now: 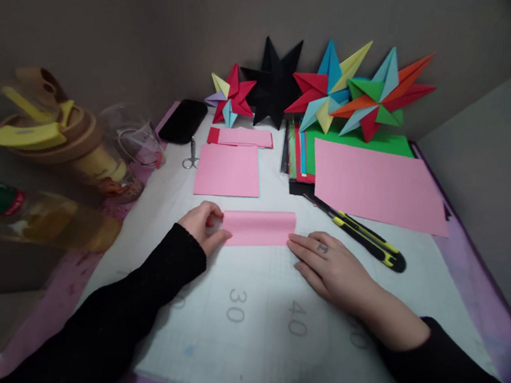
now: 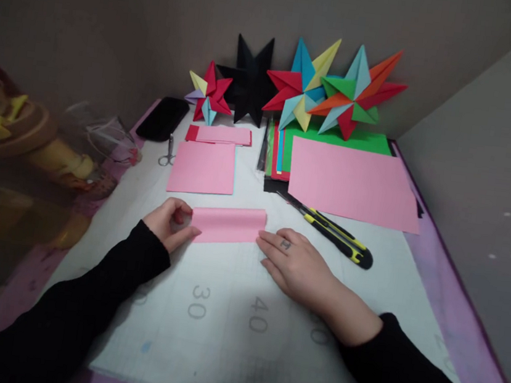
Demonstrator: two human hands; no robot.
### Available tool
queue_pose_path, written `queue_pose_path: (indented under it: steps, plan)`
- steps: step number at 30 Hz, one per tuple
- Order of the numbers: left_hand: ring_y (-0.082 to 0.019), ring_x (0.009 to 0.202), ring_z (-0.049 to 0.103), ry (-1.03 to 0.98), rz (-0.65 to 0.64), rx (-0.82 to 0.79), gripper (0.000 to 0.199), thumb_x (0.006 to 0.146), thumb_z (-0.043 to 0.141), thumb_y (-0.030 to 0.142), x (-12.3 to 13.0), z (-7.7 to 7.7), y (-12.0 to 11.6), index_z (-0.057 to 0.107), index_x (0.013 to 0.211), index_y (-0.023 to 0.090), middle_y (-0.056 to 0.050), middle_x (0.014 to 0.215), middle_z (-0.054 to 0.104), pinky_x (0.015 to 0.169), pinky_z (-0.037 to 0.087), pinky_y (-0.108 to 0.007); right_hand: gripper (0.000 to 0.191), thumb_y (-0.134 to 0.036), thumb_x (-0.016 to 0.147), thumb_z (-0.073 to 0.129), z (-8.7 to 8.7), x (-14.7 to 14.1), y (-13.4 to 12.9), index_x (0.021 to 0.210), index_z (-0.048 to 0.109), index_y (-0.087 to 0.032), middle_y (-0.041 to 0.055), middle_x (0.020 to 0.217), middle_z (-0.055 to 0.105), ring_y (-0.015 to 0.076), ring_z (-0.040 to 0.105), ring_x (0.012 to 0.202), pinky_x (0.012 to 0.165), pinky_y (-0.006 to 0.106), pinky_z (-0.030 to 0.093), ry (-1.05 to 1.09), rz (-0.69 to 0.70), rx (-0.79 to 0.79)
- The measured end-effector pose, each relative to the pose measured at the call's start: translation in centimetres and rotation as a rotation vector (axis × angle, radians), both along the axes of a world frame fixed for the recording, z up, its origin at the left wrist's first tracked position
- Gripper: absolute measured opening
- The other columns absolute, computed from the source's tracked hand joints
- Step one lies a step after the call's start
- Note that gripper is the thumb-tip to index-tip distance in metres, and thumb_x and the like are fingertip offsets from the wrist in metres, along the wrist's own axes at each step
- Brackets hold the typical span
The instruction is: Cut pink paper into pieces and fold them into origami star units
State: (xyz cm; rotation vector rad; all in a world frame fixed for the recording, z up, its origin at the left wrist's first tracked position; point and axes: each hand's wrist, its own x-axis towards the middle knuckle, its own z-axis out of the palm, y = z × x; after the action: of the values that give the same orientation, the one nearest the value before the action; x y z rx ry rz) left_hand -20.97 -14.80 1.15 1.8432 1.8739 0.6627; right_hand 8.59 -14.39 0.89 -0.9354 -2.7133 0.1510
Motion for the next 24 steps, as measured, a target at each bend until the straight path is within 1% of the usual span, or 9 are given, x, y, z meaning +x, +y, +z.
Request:
queue_pose_path:
  steps: [1,4,5,10,13,19,24]
  plan:
    - [-0.014,0.061,0.052,-0.035,0.028,-0.028,0.033,0.065,0.068,0.037,0.14,0.05,-0.06,0.052,0.088,0.020,0.002,0.073,0.057,0.058,0.041,-0.028,0.033,-0.023,0.086,0.050,0.00,0.00,0.00,0.116,0.060,-0.014,0.0100,0.118,0.062,0.0265,0.052,0.093,0.079,0.046,0.050,0.000,0.004,0.002]
    - [-0.011,0.056,0.048,-0.179,0.035,-0.057,0.028,0.066,0.065,0.030,0.39,0.12,-0.06,0.044,0.084,0.022,0.004,0.072,0.061,0.058,0.040,-0.025,0.034,-0.023,0.086,0.051,0.00,0.03,0.01,0.118,0.059,-0.014,0.0110,0.117,0.063,0.0257,0.053,0.093,0.079,0.045,0.050,0.003,0.006,0.002]
    - [-0.011,0.056,0.047,-0.200,0.038,-0.061,0.028,0.066,0.064,0.029,0.43,0.11,-0.03,0.043,0.084,0.023,0.005,0.071,0.063,0.058,0.039,-0.025,0.034,-0.023,0.086,0.051,0.01,0.04,0.01,0.119,0.059,-0.014,0.0111,0.118,0.062,0.0254,0.053,0.093,0.079,0.045,0.050,0.002,0.006,0.001]
    - [-0.012,0.052,0.047,-0.141,0.057,-0.104,0.028,0.068,0.061,0.031,0.46,0.05,0.03,0.040,0.084,0.025,0.007,0.068,0.066,0.056,0.037,-0.025,0.035,-0.022,0.087,0.050,0.07,0.11,-0.02,0.119,0.059,-0.012,0.0112,0.119,0.061,0.0253,0.052,0.093,0.080,0.044,0.050,-0.007,0.018,0.010]
    - [-0.012,0.052,0.049,-0.143,0.083,-0.127,0.028,0.067,0.061,0.031,0.51,0.17,-0.03,0.039,0.083,0.025,0.007,0.068,0.068,0.057,0.038,-0.026,0.035,-0.023,0.087,0.050,0.06,0.12,-0.02,0.119,0.059,-0.013,0.0103,0.120,0.061,0.0258,0.051,0.093,0.079,0.044,0.050,-0.015,0.013,0.012]
    - [-0.012,0.053,0.050,-0.152,0.134,-0.150,0.029,0.065,0.063,0.031,0.75,0.75,-0.16,0.037,0.078,0.024,0.007,0.065,0.068,0.061,0.040,-0.027,0.036,-0.023,0.087,0.049,0.01,0.07,0.07,0.119,0.059,-0.009,0.0102,0.121,0.061,0.0263,0.050,0.093,0.080,0.045,0.050,-0.019,0.017,0.005]
    - [-0.013,0.053,0.051,-0.172,0.150,-0.153,0.032,0.063,0.066,0.032,0.79,0.96,-0.24,0.036,0.074,0.024,0.006,0.064,0.069,0.061,0.040,-0.027,0.036,-0.023,0.087,0.049,0.06,0.11,0.06,0.120,0.058,-0.011,0.0093,0.123,0.060,0.0259,0.049,0.095,0.083,0.044,0.050,-0.002,0.012,-0.023]
